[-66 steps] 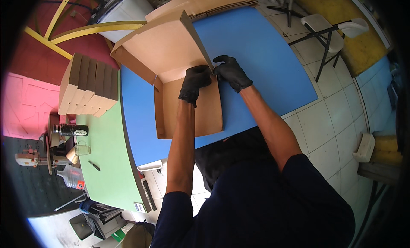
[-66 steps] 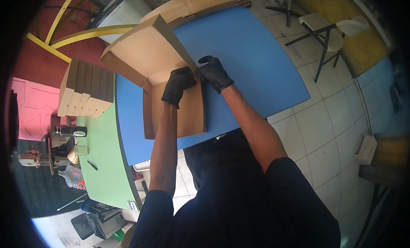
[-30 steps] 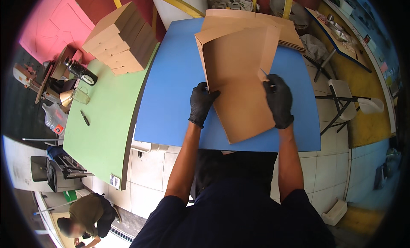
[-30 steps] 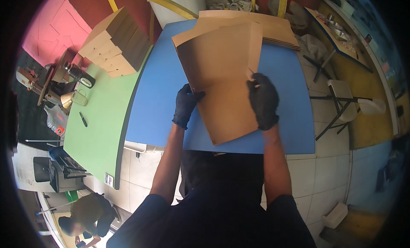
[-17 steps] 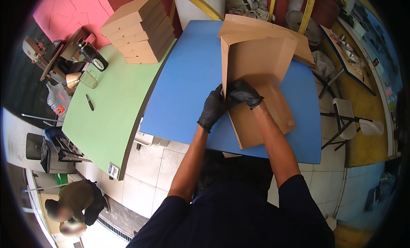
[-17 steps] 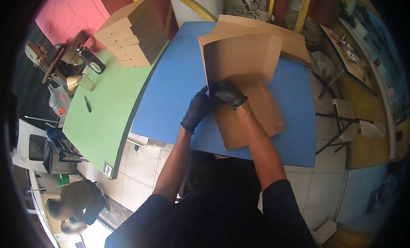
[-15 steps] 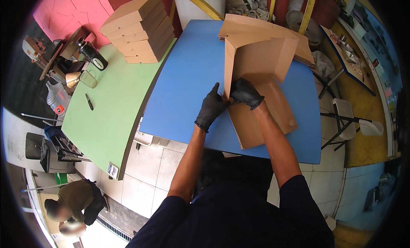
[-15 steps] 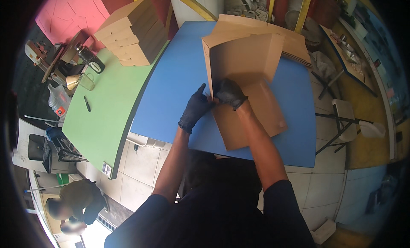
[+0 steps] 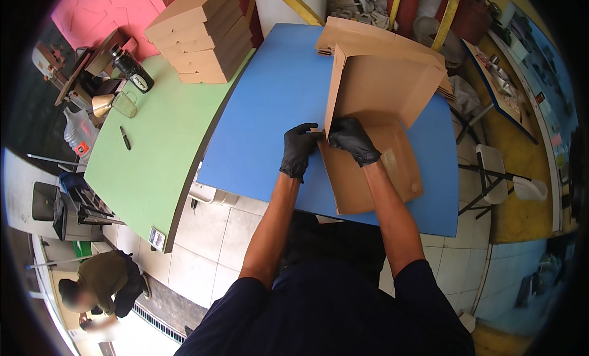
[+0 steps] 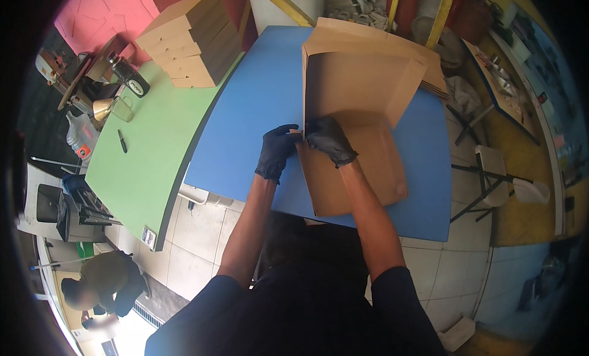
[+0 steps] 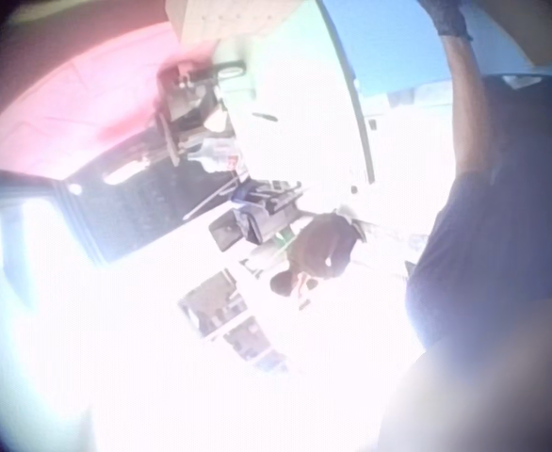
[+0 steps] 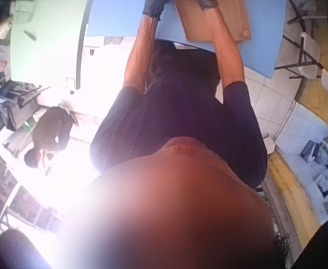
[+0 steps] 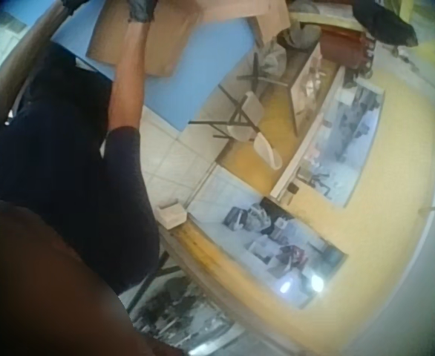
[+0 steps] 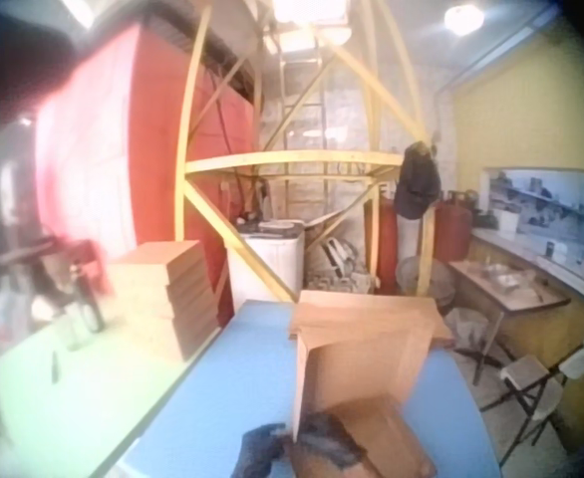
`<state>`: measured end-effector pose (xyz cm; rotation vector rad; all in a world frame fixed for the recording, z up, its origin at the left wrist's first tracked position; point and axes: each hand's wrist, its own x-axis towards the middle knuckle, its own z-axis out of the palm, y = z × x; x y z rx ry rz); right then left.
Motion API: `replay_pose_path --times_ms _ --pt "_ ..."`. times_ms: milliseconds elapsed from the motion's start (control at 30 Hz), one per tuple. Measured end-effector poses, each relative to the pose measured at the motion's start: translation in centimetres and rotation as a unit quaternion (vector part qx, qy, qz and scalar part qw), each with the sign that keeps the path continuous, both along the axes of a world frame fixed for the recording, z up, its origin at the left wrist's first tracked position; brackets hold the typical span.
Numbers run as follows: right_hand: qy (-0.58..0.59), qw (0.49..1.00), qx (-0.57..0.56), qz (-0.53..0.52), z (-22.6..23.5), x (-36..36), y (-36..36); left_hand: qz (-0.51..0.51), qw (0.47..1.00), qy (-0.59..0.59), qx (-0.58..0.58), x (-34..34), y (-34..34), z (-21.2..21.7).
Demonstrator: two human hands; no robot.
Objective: The person assembles flat cardboard boxes by folding and interlocking the flaps. They repeatedly pick up a flat box, fold the sides, and secure the tabs to form a finished box, then place it on a stack.
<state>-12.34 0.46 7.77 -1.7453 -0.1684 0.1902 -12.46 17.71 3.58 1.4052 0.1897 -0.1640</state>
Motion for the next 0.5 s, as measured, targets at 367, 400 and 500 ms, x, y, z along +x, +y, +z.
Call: replay_pose_path --times_ms 367,400,500 --pt "-0.005 0.995 0.084 -0.050 -1.7 -0.5 0.3 0.027 0.999 -0.008 -0.045 0.0 -0.7 -1.4" --pt "-0.004 0.997 0.067 -0.041 -1.7 -0.5 0.3 0.031 0.998 -0.005 -0.047 0.0 -0.8 -1.5" --pt "0.032 0.994 0.097 -0.039 -1.8 -0.6 0.2 0.038 0.998 -0.011 -0.050 0.0 -0.8 -1.7"
